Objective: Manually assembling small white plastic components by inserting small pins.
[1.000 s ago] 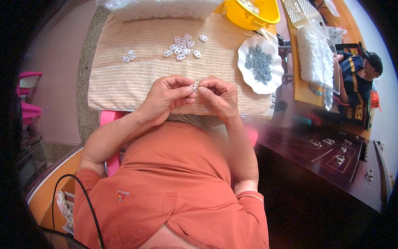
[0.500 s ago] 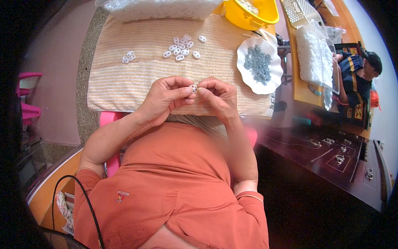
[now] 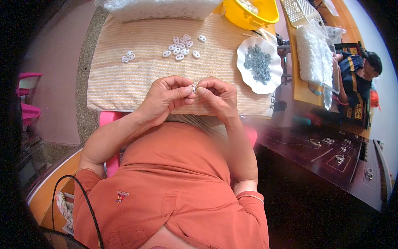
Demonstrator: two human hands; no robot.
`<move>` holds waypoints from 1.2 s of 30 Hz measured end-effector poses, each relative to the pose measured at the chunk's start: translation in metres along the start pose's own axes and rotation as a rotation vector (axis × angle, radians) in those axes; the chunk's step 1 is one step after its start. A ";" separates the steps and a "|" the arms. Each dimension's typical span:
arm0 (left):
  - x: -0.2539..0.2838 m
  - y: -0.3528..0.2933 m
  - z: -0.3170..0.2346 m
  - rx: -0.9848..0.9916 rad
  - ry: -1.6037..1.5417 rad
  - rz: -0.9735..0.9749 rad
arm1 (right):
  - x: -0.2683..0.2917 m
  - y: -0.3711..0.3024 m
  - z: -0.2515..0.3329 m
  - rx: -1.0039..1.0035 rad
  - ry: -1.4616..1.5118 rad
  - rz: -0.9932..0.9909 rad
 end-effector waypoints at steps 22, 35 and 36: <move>-0.002 -0.001 0.000 0.016 0.014 -0.015 | -0.004 0.001 -0.001 -0.040 -0.003 0.101; 0.000 0.000 0.001 0.018 0.022 -0.001 | -0.006 0.002 0.002 -0.015 -0.022 0.111; -0.001 0.000 0.001 0.022 0.024 -0.002 | -0.007 0.001 0.003 -0.015 -0.023 0.103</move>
Point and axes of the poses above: each hand's wrist, its own y-axis towards the middle knuckle, its own x-axis out of the back of the hand, z = x × y, the point moved 8 cm from there along y, towards the middle knuckle, and after that the axes turned 9 degrees about z, right-handed, at the moved point
